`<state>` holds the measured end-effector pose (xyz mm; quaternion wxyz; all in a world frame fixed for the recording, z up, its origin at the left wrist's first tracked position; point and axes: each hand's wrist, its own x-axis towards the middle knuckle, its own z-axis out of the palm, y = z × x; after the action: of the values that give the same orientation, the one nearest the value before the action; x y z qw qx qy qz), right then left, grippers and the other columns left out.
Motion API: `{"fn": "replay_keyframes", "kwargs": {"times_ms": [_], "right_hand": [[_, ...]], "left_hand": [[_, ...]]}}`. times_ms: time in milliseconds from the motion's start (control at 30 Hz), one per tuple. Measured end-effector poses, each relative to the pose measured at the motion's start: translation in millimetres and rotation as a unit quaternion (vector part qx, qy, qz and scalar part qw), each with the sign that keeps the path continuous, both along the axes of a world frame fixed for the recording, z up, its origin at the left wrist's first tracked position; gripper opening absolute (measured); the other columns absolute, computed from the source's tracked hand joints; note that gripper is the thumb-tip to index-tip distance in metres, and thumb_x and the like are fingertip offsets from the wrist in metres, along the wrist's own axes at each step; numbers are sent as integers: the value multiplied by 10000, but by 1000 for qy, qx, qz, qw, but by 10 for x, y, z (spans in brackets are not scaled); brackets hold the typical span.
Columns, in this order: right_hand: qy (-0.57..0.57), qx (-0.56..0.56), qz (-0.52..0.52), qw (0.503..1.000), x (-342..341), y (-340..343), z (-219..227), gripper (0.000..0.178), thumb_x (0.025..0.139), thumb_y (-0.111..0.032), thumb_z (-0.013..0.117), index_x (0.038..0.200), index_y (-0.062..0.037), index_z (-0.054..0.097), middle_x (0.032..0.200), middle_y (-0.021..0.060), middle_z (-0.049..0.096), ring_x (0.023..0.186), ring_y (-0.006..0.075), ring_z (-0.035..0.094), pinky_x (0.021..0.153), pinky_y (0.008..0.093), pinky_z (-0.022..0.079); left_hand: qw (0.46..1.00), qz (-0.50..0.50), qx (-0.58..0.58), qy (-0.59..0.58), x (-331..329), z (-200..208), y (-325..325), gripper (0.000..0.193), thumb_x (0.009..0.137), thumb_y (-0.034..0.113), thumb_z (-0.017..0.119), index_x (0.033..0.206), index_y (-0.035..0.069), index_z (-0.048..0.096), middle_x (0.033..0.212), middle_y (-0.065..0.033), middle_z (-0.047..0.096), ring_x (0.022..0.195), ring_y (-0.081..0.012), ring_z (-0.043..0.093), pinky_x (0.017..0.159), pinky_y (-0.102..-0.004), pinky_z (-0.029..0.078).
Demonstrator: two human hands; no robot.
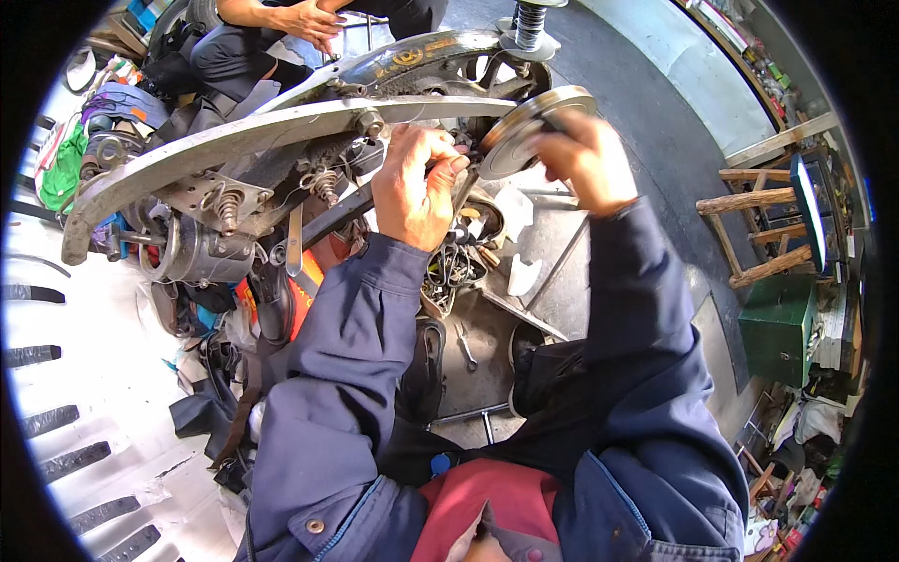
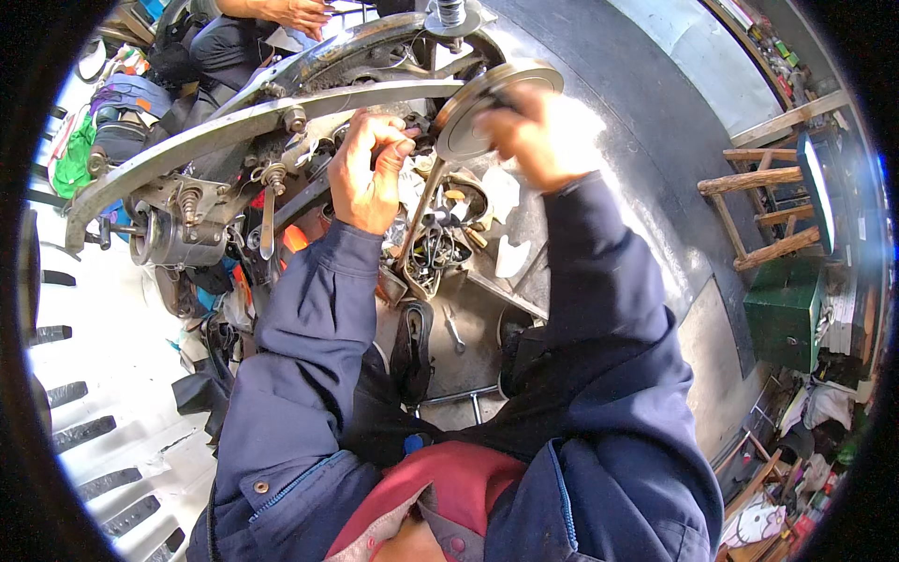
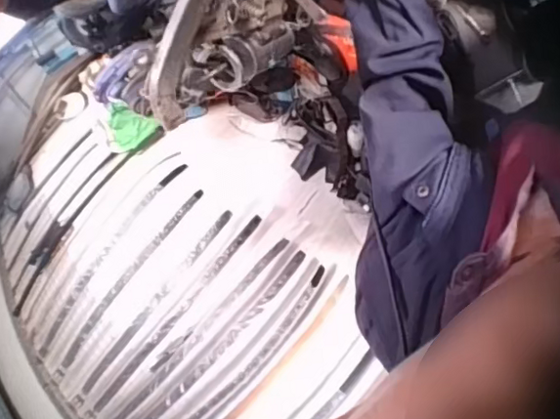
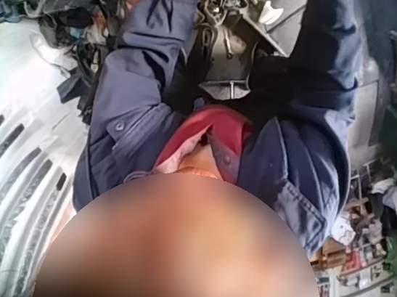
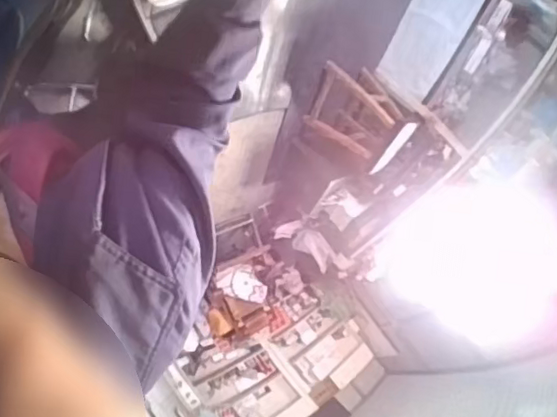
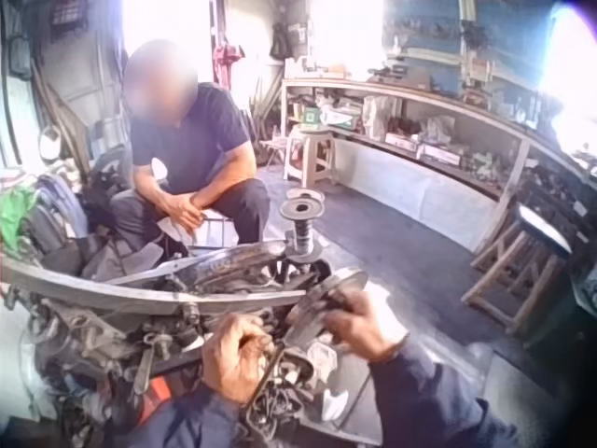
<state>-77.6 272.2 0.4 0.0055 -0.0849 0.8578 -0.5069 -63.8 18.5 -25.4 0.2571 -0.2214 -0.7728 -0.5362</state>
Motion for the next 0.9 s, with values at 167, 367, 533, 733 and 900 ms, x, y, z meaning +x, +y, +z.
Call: {"fn": "replay_keyframes", "kwargs": {"times_ms": [167, 367, 533, 733, 900], "right_hand": [[-119, -20, -201, 972, -205, 156, -271, 134, 911, -111, 631, 899, 16, 672, 639, 38, 581, 559, 123, 570, 478, 294, 425], [-131, 25, 82, 988, 177, -499, -265, 277, 877, -192, 692, 1076, -1, 720, 765, 122, 684, 649, 202, 668, 584, 363, 525], [-26, -119, -60, 991, -8, -35, 214, 207, 887, -189, 675, 951, 4, 713, 690, 35, 639, 591, 117, 601, 570, 275, 488], [-31, -65, -181, 981, -293, 412, -515, 77, 938, -95, 621, 960, -33, 660, 648, 11, 575, 516, 90, 541, 451, 256, 393], [-209, 70, -100, 970, -35, -181, -686, 293, 952, -155, 671, 1167, 41, 637, 703, 51, 600, 561, 149, 601, 501, 316, 493]], "left_hand": [[1000, 0, -16, 14, 4, 33, -11, 101, 948, 97, 675, 935, 29, 601, 962, -97, 673, 885, -230, 719, 969, -371, 503], [999, 7, -27, 27, -5, 48, -12, 97, 944, 92, 677, 937, 25, 607, 966, -110, 669, 883, -238, 716, 897, -366, 529], [1000, -3, -8, 8, -2, 15, -8, 123, 937, 94, 691, 932, 19, 594, 966, -112, 659, 889, -240, 724, 805, -348, 545], [999, 6, -26, 22, -7, 16, -13, 137, 941, 129, 696, 931, 37, 595, 970, -98, 673, 887, -234, 698, 978, -395, 498], [1000, 7, -17, 21, -17, 31, 2, 142, 947, 159, 690, 926, 52, 598, 972, -85, 684, 886, -225, 677, 1129, -467, 401]]}}
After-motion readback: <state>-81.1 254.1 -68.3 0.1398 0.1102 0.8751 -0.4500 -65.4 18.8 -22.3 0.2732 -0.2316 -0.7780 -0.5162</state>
